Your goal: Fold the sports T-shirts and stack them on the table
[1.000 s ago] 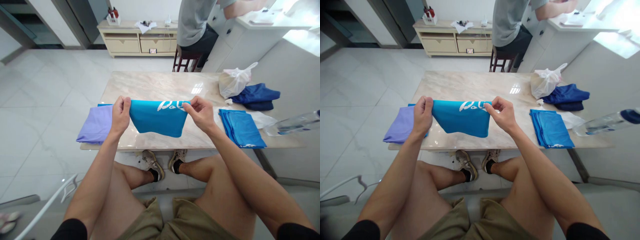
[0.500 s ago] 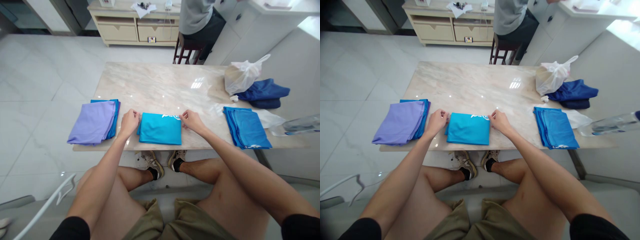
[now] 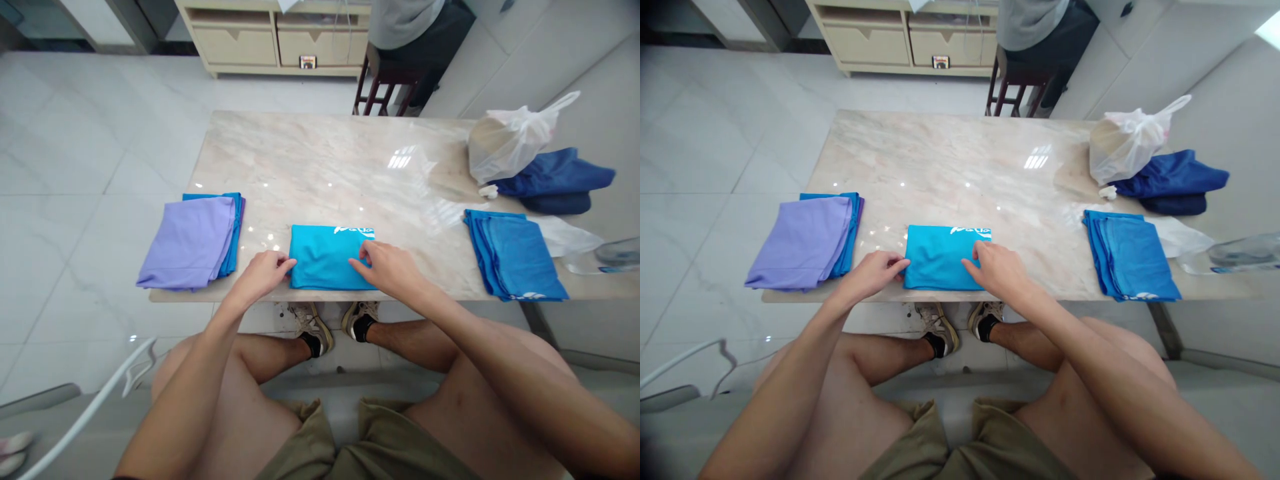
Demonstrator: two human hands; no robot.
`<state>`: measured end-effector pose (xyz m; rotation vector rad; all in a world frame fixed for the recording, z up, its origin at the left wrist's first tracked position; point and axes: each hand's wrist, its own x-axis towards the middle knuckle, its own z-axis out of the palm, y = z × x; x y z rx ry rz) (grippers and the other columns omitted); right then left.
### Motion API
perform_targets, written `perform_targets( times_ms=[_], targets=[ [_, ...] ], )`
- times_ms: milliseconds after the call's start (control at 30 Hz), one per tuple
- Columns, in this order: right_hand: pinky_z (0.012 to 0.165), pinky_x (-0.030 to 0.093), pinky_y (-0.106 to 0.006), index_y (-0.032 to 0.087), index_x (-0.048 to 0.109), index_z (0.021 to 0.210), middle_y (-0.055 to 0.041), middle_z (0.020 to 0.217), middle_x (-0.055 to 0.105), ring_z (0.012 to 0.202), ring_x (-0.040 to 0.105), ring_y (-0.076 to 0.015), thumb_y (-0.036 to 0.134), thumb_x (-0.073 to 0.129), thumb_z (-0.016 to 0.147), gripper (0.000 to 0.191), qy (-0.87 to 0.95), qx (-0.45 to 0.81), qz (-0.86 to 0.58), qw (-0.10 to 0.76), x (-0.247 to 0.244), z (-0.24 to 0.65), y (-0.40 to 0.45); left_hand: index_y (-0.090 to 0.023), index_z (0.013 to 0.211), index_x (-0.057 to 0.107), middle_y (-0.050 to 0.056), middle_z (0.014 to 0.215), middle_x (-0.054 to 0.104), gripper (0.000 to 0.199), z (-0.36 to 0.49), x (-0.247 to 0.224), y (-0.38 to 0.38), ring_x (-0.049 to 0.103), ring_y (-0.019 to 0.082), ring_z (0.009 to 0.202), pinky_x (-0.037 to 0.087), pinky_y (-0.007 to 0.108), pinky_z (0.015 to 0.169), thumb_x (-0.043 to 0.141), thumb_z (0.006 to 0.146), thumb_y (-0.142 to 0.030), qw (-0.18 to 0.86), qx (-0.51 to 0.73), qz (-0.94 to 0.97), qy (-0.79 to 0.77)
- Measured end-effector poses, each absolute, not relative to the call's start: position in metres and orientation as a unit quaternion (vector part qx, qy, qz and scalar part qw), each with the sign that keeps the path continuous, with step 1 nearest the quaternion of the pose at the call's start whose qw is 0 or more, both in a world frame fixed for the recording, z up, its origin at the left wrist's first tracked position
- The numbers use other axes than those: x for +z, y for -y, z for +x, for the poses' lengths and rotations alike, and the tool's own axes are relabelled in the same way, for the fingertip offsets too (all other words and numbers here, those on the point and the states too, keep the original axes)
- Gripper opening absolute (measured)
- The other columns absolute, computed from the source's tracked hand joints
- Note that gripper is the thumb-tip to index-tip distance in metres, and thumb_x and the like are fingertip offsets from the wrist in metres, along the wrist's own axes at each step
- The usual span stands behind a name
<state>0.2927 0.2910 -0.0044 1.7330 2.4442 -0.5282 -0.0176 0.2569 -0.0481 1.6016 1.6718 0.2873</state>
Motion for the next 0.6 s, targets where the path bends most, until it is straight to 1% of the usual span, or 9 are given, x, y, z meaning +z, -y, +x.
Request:
perform_targets(
  times_ms=[33,100,200,233,300,367,433,500,600],
  targets=[
    [0.079,0.054,-0.037,0.022,0.073,0.113,-0.0162,0.111,0.083,0.101,0.079,-0.0346,0.051,0.061,0.111,0.031,-0.797,-0.166,0.578,0.055,-0.004,0.292,-0.291,-0.027,0.072,0.077,0.008,0.076,0.082,0.041,-0.018,-0.048,-0.256,0.079,0.032,0.079,0.051,0.036,0.075,0.060,0.099,-0.053,0.407,0.108,0.627,-0.656],
    [0.083,0.055,-0.040,0.019,0.075,0.115,-0.0212,0.111,0.083,0.103,0.080,-0.0376,0.057,0.057,0.112,0.042,-0.773,-0.145,0.612,0.083,-0.005,0.297,-0.295,-0.027,0.069,0.075,0.008,0.073,0.081,0.042,-0.022,-0.048,-0.254,0.078,0.031,0.078,0.051,0.036,0.073,0.060,0.099,-0.052,0.383,0.114,0.615,-0.679],
    [0.086,0.057,-0.044,0.016,0.079,0.109,-0.0265,0.111,0.082,0.107,0.080,-0.0418,0.064,0.057,0.110,0.053,-0.727,-0.143,0.660,0.127,-0.008,0.314,-0.309,-0.025,0.084,0.077,0.008,0.084,0.083,0.031,-0.026,-0.046,-0.253,0.077,0.029,0.081,0.052,0.037,0.075,0.063,0.100,-0.048,0.312,0.176,0.611,-0.706],
    [0.086,0.058,-0.044,0.016,0.080,0.104,-0.0261,0.108,0.083,0.105,0.081,-0.0415,0.065,0.059,0.109,0.054,-0.716,-0.163,0.665,0.132,-0.010,0.320,-0.313,-0.025,0.093,0.078,0.008,0.090,0.083,0.026,-0.027,-0.045,-0.253,0.076,0.028,0.084,0.053,0.037,0.077,0.065,0.100,-0.047,0.303,0.200,0.623,-0.693],
    [0.080,0.060,-0.042,0.018,0.079,0.090,-0.0226,0.097,0.083,0.092,0.082,-0.0376,0.069,0.063,0.106,0.055,-0.698,-0.245,0.659,0.135,-0.015,0.330,-0.320,-0.025,0.107,0.078,0.009,0.106,0.083,0.023,-0.023,-0.042,-0.252,0.076,0.029,0.096,0.056,0.039,0.085,0.071,0.098,-0.045,0.285,0.228,0.683,-0.633],
    [0.070,0.060,-0.038,0.019,0.076,0.079,-0.0174,0.084,0.081,0.073,0.079,-0.0305,0.074,0.070,0.100,0.059,-0.670,-0.354,0.641,0.121,-0.022,0.336,-0.323,-0.025,0.117,0.077,0.011,0.123,0.081,0.030,-0.014,-0.040,-0.249,0.074,0.033,0.114,0.056,0.045,0.098,0.078,0.096,-0.047,0.246,0.220,0.765,-0.553],
    [0.060,0.059,-0.034,0.020,0.073,0.074,-0.0129,0.075,0.079,0.062,0.074,-0.0247,0.075,0.078,0.093,0.059,-0.633,-0.440,0.631,0.094,-0.027,0.340,-0.322,-0.025,0.125,0.076,0.014,0.137,0.077,0.040,0.001,-0.040,-0.243,0.068,0.037,0.129,0.053,0.051,0.108,0.082,0.095,-0.050,0.208,0.193,0.822,-0.495],
    [0.054,0.057,-0.031,0.021,0.070,0.071,-0.0103,0.071,0.078,0.061,0.072,-0.0220,0.072,0.084,0.089,0.056,-0.610,-0.476,0.631,0.060,-0.028,0.342,-0.321,-0.025,0.133,0.074,0.016,0.144,0.074,0.046,0.020,-0.042,-0.235,0.066,0.039,0.135,0.052,0.053,0.112,0.082,0.096,-0.050,0.190,0.177,0.840,-0.476],
    [0.053,0.056,-0.028,0.022,0.067,0.067,-0.0090,0.069,0.076,0.065,0.070,-0.0204,0.065,0.087,0.090,0.052,-0.603,-0.499,0.622,0.004,-0.023,0.344,-0.321,-0.024,0.146,0.069,0.018,0.150,0.071,0.056,0.052,-0.049,-0.225,0.063,0.040,0.140,0.049,0.056,0.117,0.081,0.098,-0.051,0.176,0.174,0.843,-0.477]
  ],
)
